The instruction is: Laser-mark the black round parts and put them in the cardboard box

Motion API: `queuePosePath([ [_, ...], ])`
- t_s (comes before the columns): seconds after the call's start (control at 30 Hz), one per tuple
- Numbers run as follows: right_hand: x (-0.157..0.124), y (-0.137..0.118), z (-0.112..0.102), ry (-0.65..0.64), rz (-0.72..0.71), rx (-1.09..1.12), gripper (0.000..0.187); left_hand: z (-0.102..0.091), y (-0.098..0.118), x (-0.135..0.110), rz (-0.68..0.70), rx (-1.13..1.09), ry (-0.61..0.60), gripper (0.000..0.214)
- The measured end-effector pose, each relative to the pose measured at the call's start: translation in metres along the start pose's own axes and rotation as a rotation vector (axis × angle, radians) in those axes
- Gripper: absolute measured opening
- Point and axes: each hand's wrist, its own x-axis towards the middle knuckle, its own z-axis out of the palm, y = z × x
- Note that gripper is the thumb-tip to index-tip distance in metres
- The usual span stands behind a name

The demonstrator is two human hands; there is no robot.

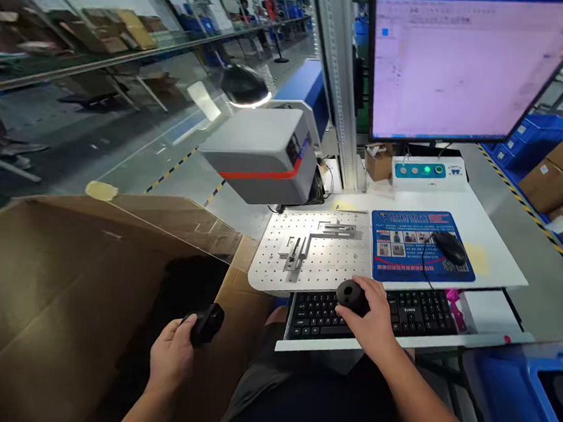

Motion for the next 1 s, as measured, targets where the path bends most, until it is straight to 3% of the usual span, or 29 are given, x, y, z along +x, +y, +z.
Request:
queuePosePath([
  [0.2, 0.09, 0.007, 0.056, -0.02, -0.129, -0.133, 0.054, 0.0, -0.023, -0.002, 0.177, 0.151, 0.165, 0.036],
  [0.4, 0.134, 0.017, 0.109, -0.065, -0.15, -0.211, 0.059, -0.021, -0.039, 0.009, 0.242, 0.217, 0.254, 0.036],
  [0.57, 0.141, 0.017, 0.129, -0.017, -0.162, -0.235, 0.06, -0.027, -0.048, 0.016, 0.247, 0.202, 0.166, 0.038],
  [0.8, 0.133, 0.013, 0.14, 0.034, -0.143, -0.285, 0.068, -0.035, -0.049, 0.021, 0.195, 0.138, 0.061, 0.037],
  [0.9, 0.121, 0.013, 0.139, 0.13, -0.12, -0.334, 0.077, -0.039, -0.049, 0.022, 0.124, 0.096, 0.04, 0.039],
  [1.0, 0.109, 0.015, 0.138, 0.204, -0.024, -0.371, 0.073, -0.039, -0.044, 0.022, 0.034, 0.042, 0.028, 0.04],
])
